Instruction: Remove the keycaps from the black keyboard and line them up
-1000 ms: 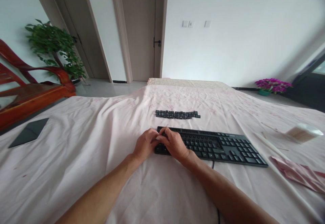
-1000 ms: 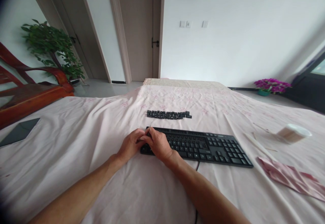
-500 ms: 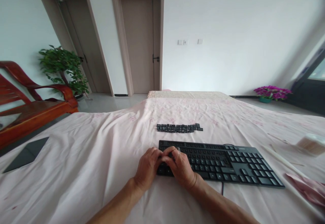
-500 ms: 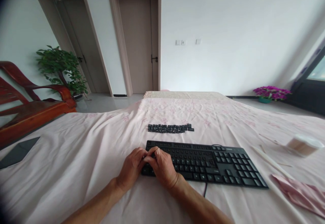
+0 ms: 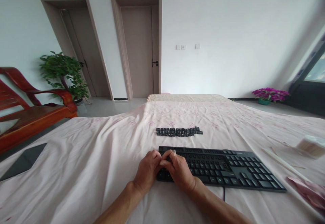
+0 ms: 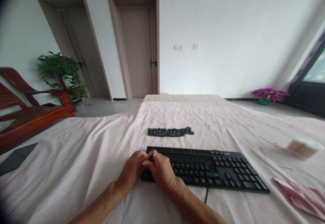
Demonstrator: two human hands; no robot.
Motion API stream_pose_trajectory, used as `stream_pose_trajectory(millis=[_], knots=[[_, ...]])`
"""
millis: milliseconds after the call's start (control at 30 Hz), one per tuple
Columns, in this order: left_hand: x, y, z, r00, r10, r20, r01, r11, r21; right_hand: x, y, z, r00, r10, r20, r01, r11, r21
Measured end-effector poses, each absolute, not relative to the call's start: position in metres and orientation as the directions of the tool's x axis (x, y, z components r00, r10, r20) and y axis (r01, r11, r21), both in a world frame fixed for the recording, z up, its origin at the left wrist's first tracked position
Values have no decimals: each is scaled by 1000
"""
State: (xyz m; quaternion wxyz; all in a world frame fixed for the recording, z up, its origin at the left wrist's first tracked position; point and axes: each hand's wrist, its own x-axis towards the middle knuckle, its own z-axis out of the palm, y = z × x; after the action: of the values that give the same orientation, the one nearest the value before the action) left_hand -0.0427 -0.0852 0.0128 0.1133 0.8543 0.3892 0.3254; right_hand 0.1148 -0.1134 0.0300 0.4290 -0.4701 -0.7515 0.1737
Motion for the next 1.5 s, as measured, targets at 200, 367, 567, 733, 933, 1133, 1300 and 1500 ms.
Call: stream_pose_trajectory(millis=[200, 367, 567, 733, 933, 1133, 1300, 1500], knots=[[-44, -89, 12, 487, 731, 478, 659, -667, 349, 117, -116, 27, -198, 839, 507, 568, 519, -638], [-43, -91, 16, 481, 764, 431, 697, -631, 342, 117, -118, 27, -198, 820, 536, 573, 541, -615], [-44, -90, 20, 496, 764, 413, 716, -629, 303, 117, -118, 28, -228, 803, 550, 584, 565, -583], [-46, -86, 20, 541, 726, 425, 693, -671, 263, 117, -119, 29, -232, 809, 541, 603, 556, -572], [-48, -86, 18, 560, 678, 476, 640, -719, 272, 117, -121, 30, -168, 823, 542, 591, 524, -613], [-51, -86, 17, 464, 725, 509, 481, -688, 543, 118, -119, 35, -11, 876, 482, 489, 425, -761], [-44, -80, 12, 287, 893, 346, 365, -436, 823, 115, -119, 39, -58, 850, 523, 550, 464, -694], [-50, -61, 11, 210, 965, 158, 239, -208, 949, 125, -116, 49, -10, 818, 576, 574, 476, -666]])
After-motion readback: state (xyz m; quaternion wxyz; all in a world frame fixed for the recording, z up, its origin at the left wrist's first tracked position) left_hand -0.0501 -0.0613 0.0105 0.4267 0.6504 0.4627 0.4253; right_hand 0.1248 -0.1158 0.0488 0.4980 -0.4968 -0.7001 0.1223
